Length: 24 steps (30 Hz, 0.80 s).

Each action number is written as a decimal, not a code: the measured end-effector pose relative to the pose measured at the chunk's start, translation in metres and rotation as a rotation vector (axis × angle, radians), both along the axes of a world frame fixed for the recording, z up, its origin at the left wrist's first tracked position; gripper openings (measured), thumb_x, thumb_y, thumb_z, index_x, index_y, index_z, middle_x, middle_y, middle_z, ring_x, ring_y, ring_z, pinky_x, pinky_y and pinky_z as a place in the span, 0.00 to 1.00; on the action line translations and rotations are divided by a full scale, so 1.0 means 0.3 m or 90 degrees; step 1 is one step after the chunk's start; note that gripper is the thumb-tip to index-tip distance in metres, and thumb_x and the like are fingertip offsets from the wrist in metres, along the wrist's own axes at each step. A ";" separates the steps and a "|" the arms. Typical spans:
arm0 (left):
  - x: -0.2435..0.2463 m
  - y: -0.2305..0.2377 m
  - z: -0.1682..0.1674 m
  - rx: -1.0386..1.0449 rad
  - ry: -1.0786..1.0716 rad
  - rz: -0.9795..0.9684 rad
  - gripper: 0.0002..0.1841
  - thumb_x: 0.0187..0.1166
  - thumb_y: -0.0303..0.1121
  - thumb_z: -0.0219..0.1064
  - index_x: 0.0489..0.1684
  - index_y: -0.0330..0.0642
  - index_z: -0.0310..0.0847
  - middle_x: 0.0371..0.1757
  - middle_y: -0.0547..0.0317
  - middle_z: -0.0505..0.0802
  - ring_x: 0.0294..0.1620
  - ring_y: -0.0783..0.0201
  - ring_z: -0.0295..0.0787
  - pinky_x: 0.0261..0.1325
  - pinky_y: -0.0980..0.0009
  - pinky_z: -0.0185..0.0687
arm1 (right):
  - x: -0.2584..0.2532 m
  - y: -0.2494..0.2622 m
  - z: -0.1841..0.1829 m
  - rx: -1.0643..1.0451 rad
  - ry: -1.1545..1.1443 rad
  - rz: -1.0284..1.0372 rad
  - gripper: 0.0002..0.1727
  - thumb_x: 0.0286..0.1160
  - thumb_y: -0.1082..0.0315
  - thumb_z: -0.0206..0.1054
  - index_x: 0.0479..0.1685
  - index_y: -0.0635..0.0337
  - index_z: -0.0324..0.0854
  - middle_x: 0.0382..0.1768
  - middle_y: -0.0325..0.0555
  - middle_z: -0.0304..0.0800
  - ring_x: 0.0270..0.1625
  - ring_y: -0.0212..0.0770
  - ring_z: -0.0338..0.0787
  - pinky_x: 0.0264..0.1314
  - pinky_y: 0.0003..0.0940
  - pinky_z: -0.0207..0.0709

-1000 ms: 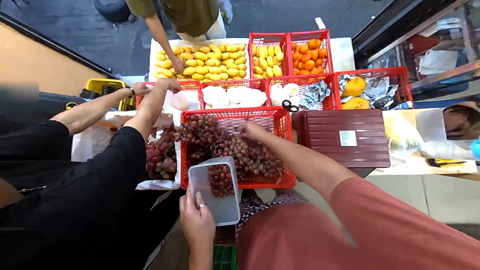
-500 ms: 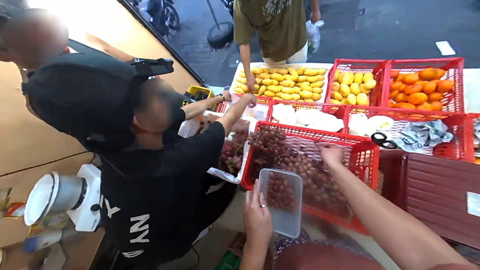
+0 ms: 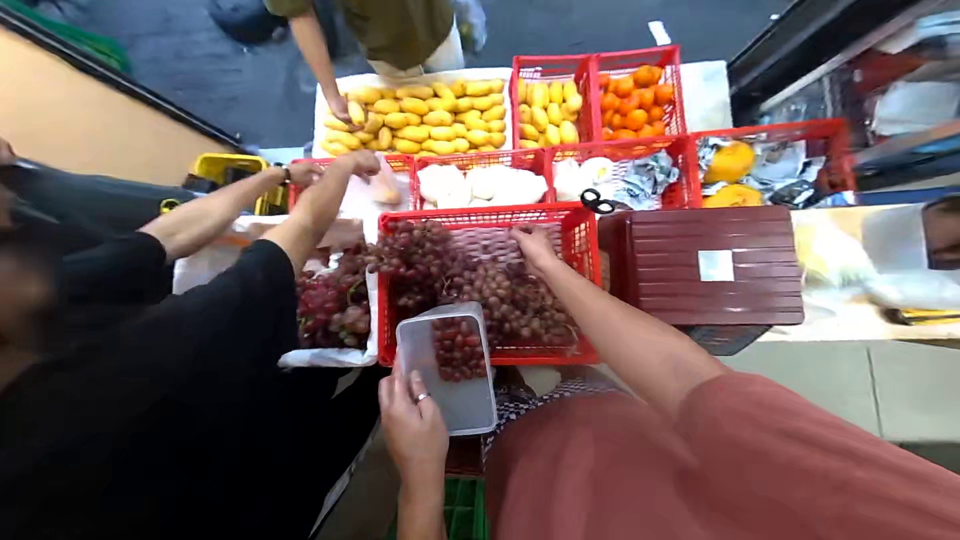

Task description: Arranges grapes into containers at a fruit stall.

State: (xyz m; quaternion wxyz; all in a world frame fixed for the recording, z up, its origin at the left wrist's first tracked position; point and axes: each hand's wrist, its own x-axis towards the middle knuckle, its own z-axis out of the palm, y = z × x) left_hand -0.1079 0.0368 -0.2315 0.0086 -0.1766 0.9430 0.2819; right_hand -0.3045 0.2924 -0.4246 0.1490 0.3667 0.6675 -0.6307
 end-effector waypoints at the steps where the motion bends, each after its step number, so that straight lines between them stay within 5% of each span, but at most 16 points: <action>1: 0.001 -0.003 -0.002 -0.003 0.006 0.001 0.22 0.87 0.31 0.54 0.77 0.34 0.77 0.57 0.40 0.88 0.58 0.48 0.87 0.64 0.51 0.83 | 0.021 0.010 -0.001 -0.135 0.038 -0.023 0.21 0.74 0.70 0.67 0.67 0.59 0.76 0.54 0.51 0.85 0.48 0.44 0.87 0.49 0.45 0.84; 4: -0.005 -0.002 -0.008 -0.009 0.010 0.002 0.21 0.87 0.31 0.54 0.75 0.33 0.78 0.55 0.42 0.88 0.57 0.51 0.87 0.62 0.55 0.84 | 0.034 0.026 -0.004 -0.299 0.074 0.002 0.18 0.73 0.78 0.60 0.61 0.58 0.75 0.46 0.47 0.86 0.41 0.39 0.86 0.44 0.40 0.83; 6: -0.012 -0.004 -0.010 -0.015 0.015 -0.001 0.21 0.88 0.31 0.55 0.74 0.33 0.78 0.55 0.42 0.88 0.57 0.51 0.87 0.63 0.55 0.83 | -0.012 -0.004 0.010 -0.112 0.053 0.145 0.14 0.76 0.67 0.73 0.57 0.62 0.85 0.45 0.49 0.90 0.41 0.40 0.87 0.46 0.40 0.82; 7: -0.014 -0.006 -0.009 -0.020 0.015 -0.002 0.21 0.88 0.31 0.54 0.74 0.32 0.79 0.55 0.41 0.89 0.57 0.51 0.87 0.63 0.55 0.83 | -0.038 -0.026 0.021 0.005 0.046 0.239 0.15 0.75 0.62 0.76 0.56 0.59 0.89 0.50 0.50 0.94 0.49 0.45 0.92 0.56 0.47 0.85; 12: -0.025 -0.009 -0.007 -0.036 0.006 -0.014 0.21 0.88 0.32 0.53 0.73 0.30 0.79 0.55 0.40 0.89 0.58 0.50 0.87 0.65 0.55 0.82 | -0.103 -0.089 -0.050 0.312 0.101 0.546 0.17 0.73 0.58 0.74 0.57 0.54 0.91 0.58 0.54 0.92 0.66 0.57 0.89 0.71 0.64 0.79; 16: -0.026 -0.016 -0.003 -0.030 0.009 -0.004 0.21 0.88 0.33 0.53 0.72 0.30 0.79 0.56 0.40 0.88 0.58 0.50 0.87 0.64 0.54 0.82 | -0.109 -0.056 0.000 0.119 0.055 0.447 0.20 0.80 0.54 0.71 0.59 0.60 0.89 0.56 0.55 0.93 0.61 0.52 0.91 0.68 0.58 0.81; 19: -0.022 0.008 0.006 -0.008 -0.002 0.007 0.21 0.87 0.31 0.55 0.73 0.30 0.79 0.56 0.37 0.88 0.58 0.46 0.87 0.64 0.50 0.82 | -0.063 0.011 0.032 -0.098 0.013 0.306 0.23 0.84 0.58 0.66 0.71 0.62 0.76 0.56 0.53 0.89 0.48 0.41 0.89 0.51 0.41 0.84; 24: -0.025 -0.010 0.013 -0.004 0.005 0.019 0.21 0.86 0.29 0.56 0.75 0.35 0.79 0.58 0.41 0.89 0.57 0.49 0.89 0.64 0.51 0.86 | -0.084 -0.020 0.021 0.228 0.104 0.648 0.14 0.74 0.62 0.75 0.54 0.57 0.92 0.55 0.58 0.93 0.61 0.59 0.91 0.70 0.67 0.79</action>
